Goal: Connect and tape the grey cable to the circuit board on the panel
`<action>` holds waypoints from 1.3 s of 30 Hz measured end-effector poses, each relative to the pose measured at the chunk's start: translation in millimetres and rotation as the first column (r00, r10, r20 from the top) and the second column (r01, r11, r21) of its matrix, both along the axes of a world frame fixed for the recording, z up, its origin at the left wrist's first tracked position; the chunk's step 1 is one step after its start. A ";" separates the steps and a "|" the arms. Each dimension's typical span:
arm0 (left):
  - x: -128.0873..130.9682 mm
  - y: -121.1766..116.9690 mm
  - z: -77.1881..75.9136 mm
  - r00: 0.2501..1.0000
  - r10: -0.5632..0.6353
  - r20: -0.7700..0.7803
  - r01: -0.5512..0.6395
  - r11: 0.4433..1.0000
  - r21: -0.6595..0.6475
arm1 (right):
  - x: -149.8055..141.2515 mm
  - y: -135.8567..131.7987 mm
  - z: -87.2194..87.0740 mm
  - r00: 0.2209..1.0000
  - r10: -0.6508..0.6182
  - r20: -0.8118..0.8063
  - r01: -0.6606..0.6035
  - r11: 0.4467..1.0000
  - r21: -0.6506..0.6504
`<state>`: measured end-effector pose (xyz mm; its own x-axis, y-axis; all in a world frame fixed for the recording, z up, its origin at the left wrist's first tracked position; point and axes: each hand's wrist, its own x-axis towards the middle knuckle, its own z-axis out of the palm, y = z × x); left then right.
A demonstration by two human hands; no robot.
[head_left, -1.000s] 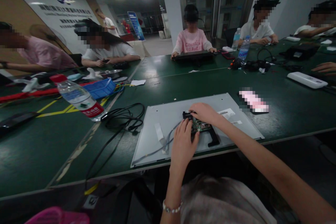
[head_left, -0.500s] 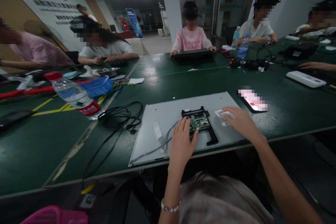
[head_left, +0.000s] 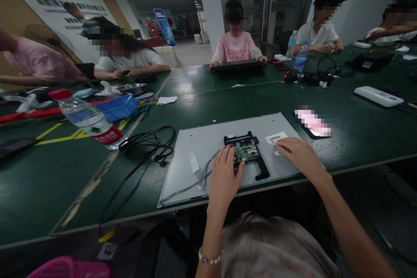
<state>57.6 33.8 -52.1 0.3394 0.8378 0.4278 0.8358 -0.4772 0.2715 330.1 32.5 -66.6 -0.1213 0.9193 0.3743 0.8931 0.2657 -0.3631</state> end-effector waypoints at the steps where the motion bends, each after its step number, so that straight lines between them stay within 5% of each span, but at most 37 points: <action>1: -0.1 0.1 0.1 1.000 -0.002 -0.001 0.002 1.000 -0.003 | -0.7 0.6 0.0 1.000 -0.014 0.007 0.014 1.000 0.008; 16: 0.1 -0.1 -1.6 1.000 -0.007 0.008 0.007 1.000 0.000 | -76.5 -15.0 11.8 0.968 -0.243 -0.057 0.246 0.967 0.063; 23: -0.1 -0.5 -2.3 1.000 -0.005 0.010 0.005 1.000 0.006 | -85.0 -12.1 12.7 0.974 -0.193 -0.121 0.192 0.981 -0.018; 33: -0.3 -0.5 5.8 0.997 -0.040 0.070 0.039 0.999 0.022 | -79.8 -18.8 4.1 0.920 -0.056 -0.388 0.111 0.986 0.121; 39: -38.1 -8.3 23.2 0.973 0.045 0.228 -0.058 0.997 0.050 | -80.1 -20.3 4.6 0.905 -0.032 -0.425 0.114 0.979 0.170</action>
<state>19.5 25.6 -29.0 0.1855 0.8239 0.5355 0.7796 -0.4552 0.4302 250.0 12.2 -62.0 0.1491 0.8281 0.5404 0.6892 0.3048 -0.6573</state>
